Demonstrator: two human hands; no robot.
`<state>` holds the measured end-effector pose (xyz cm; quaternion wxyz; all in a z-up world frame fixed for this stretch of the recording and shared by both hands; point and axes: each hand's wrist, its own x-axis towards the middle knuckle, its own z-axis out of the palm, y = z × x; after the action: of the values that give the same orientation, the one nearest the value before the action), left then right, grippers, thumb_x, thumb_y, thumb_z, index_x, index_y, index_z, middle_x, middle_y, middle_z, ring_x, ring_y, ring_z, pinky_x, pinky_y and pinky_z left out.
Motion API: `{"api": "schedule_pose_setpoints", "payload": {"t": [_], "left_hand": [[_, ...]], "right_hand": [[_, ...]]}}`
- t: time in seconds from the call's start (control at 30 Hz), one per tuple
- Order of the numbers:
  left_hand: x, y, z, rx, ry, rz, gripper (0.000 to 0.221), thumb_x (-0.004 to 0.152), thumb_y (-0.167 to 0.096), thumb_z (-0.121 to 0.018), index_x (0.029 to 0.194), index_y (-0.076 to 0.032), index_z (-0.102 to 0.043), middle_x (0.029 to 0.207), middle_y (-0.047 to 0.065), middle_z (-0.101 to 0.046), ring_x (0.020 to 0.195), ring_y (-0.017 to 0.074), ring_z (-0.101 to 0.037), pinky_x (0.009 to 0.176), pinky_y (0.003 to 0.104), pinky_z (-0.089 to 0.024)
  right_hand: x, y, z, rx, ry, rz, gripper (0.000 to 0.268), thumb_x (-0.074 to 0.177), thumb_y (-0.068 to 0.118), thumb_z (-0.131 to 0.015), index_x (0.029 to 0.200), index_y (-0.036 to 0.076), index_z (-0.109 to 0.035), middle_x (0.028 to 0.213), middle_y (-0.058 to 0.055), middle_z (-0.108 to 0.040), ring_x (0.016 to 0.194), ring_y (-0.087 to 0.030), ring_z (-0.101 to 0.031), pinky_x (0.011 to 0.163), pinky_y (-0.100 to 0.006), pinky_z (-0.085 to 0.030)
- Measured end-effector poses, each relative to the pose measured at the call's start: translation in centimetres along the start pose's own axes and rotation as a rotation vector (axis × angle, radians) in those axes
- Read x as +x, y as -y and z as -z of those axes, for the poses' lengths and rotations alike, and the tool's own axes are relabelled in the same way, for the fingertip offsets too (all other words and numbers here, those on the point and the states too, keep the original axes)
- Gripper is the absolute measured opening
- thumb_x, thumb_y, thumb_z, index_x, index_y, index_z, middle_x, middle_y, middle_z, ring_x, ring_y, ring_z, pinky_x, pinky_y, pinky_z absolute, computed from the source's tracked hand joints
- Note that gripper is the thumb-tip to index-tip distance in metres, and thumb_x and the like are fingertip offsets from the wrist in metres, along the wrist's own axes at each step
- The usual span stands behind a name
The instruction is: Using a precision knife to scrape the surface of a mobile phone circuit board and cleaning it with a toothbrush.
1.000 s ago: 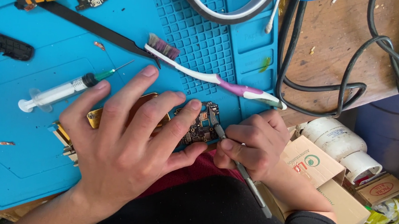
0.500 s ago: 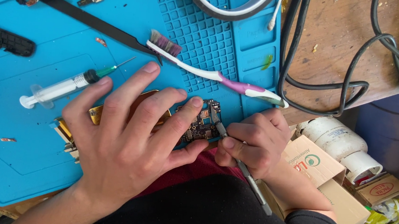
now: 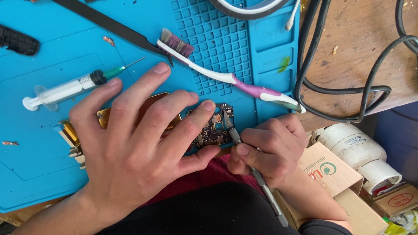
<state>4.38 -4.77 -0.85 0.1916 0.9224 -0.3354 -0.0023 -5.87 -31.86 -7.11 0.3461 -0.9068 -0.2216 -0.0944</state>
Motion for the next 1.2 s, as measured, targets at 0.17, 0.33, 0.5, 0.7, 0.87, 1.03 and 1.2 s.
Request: {"api": "schedule_pose_setpoints", "payload": {"t": [0.17, 0.33, 0.5, 0.7, 0.87, 1.03, 1.2], "left_hand": [[0.02, 0.01, 0.01, -0.003, -0.006, -0.003, 0.045, 0.123, -0.063, -0.066, 0.131, -0.025, -0.088, 0.131, -0.001, -0.084, 0.141, 0.0312, -0.075, 0.112, 0.055, -0.043], [-0.03, 0.13, -0.04, 0.002, -0.011, -0.009, 0.045, 0.124, -0.063, -0.065, 0.132, -0.025, -0.087, 0.131, -0.002, -0.083, 0.141, 0.0307, -0.075, 0.112, 0.055, -0.043], [-0.05, 0.09, -0.11, -0.001, -0.011, -0.002, 0.046, 0.124, -0.065, -0.064, 0.132, -0.025, -0.086, 0.132, -0.001, -0.083, 0.142, 0.0302, -0.074, 0.113, 0.055, -0.043], [-0.07, 0.04, -0.08, 0.002, -0.008, 0.003, 0.046, 0.123, -0.065, -0.065, 0.132, -0.026, -0.087, 0.132, -0.001, -0.083, 0.142, 0.0300, -0.073, 0.112, 0.055, -0.044], [-0.04, 0.06, -0.06, 0.001, -0.008, 0.000, 0.046, 0.124, -0.064, -0.063, 0.133, -0.025, -0.086, 0.133, -0.001, -0.082, 0.142, 0.0303, -0.073, 0.112, 0.055, -0.044], [0.06, 0.00, -0.01, 0.015, -0.015, -0.009, 0.044, 0.124, -0.063, -0.063, 0.132, -0.026, -0.086, 0.133, -0.001, -0.082, 0.142, 0.0305, -0.073, 0.111, 0.054, -0.045], [0.11, -0.06, 0.03, 0.015, -0.017, -0.008, 0.044, 0.125, -0.062, -0.062, 0.130, -0.025, -0.087, 0.131, -0.001, -0.082, 0.141, 0.0308, -0.074, 0.111, 0.054, -0.044]], "right_hand": [[-0.11, 0.03, 0.01, 0.005, 0.003, -0.014, 0.016, 0.116, 0.038, -0.069, 0.116, 0.022, -0.066, 0.102, 0.001, -0.077, 0.070, -0.019, -0.065, 0.076, -0.042, -0.042], [0.27, 0.26, 0.00, 0.013, -0.011, -0.028, 0.014, 0.115, 0.035, -0.069, 0.112, 0.023, -0.065, 0.098, 0.001, -0.077, 0.067, -0.018, -0.061, 0.075, -0.042, -0.042], [0.25, 0.17, -0.10, 0.021, -0.023, -0.018, 0.015, 0.116, 0.036, -0.070, 0.117, 0.022, -0.064, 0.100, 0.001, -0.078, 0.068, -0.018, -0.063, 0.075, -0.041, -0.042], [0.19, 0.22, -0.10, 0.023, -0.020, -0.026, 0.015, 0.115, 0.036, -0.070, 0.115, 0.022, -0.065, 0.099, 0.001, -0.077, 0.069, -0.018, -0.064, 0.075, -0.041, -0.042], [0.27, 0.26, -0.05, 0.003, -0.005, -0.022, 0.015, 0.116, 0.037, -0.069, 0.114, 0.022, -0.065, 0.100, 0.001, -0.077, 0.069, -0.019, -0.063, 0.075, -0.042, -0.042], [0.26, 0.11, -0.08, -0.011, -0.001, 0.006, 0.019, 0.118, 0.040, -0.066, 0.118, 0.021, -0.063, 0.102, 0.001, -0.077, 0.069, -0.019, -0.062, 0.075, -0.042, -0.042], [0.13, 0.03, -0.18, -0.020, -0.002, 0.006, 0.019, 0.118, 0.042, -0.065, 0.119, 0.023, -0.062, 0.102, 0.003, -0.076, 0.069, -0.019, -0.063, 0.076, -0.042, -0.042]]}}
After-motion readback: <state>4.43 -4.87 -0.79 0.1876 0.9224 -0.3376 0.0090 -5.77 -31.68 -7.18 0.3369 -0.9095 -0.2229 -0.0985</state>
